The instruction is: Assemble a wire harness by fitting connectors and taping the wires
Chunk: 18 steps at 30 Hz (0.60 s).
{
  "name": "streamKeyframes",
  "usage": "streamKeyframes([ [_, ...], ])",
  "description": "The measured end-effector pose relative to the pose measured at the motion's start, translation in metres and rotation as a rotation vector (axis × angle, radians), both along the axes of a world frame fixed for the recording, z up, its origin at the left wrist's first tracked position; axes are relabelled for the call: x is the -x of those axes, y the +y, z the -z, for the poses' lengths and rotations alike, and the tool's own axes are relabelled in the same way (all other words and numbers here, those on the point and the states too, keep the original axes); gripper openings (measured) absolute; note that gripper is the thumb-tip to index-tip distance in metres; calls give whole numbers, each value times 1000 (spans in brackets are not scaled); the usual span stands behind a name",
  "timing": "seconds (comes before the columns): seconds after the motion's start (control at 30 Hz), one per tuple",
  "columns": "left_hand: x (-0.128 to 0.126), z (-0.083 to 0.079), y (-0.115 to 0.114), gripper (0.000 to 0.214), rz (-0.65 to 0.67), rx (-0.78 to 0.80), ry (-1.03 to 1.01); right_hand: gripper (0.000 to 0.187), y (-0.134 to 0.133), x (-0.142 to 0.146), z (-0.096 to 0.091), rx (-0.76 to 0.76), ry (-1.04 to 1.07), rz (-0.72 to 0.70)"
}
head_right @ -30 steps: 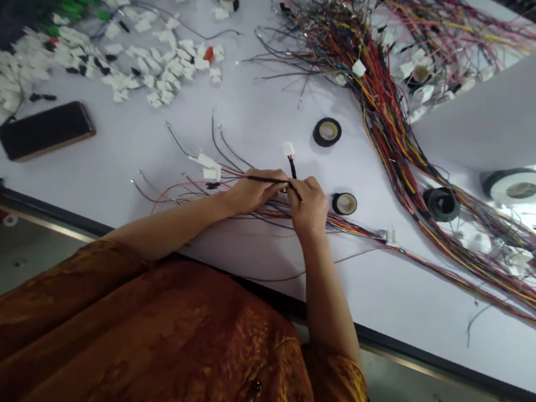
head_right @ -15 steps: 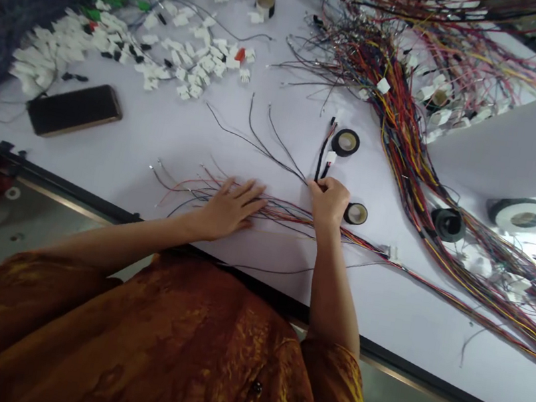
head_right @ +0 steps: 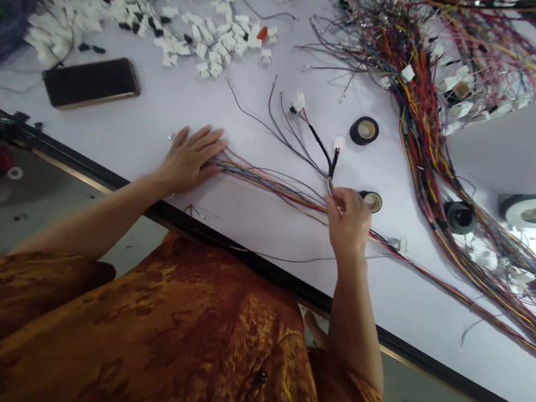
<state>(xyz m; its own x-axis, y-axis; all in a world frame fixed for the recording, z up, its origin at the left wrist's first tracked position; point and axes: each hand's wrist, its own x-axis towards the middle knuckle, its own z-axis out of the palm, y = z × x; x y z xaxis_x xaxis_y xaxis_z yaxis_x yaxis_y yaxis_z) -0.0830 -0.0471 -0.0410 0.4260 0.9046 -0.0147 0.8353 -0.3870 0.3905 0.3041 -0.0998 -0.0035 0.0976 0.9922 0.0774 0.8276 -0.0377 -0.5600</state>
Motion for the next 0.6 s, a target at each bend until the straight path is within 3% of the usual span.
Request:
streamKeyframes([
  [0.1,5,1,7,60,-17,-19,-78,18,-35,-17,-5,38,-127,-51],
  [0.2,11,-8,6,58,-31,-41,-135,28,-67,-31,-8,8,-232,-87],
  [0.3,17,-28,-13,56,21,-44,-103,36,-95,-35,-10,86,-301,-231],
  [0.37,20,-40,-33,49,129,30,-20,35,-108,-32,-11,184,-312,-339],
  [0.5,31,-49,-69,28,356,204,112,21,-115,-11,-5,221,-318,-412],
  [0.6,43,-44,-80,14,366,221,150,20,-107,7,2,200,-360,-393],
])
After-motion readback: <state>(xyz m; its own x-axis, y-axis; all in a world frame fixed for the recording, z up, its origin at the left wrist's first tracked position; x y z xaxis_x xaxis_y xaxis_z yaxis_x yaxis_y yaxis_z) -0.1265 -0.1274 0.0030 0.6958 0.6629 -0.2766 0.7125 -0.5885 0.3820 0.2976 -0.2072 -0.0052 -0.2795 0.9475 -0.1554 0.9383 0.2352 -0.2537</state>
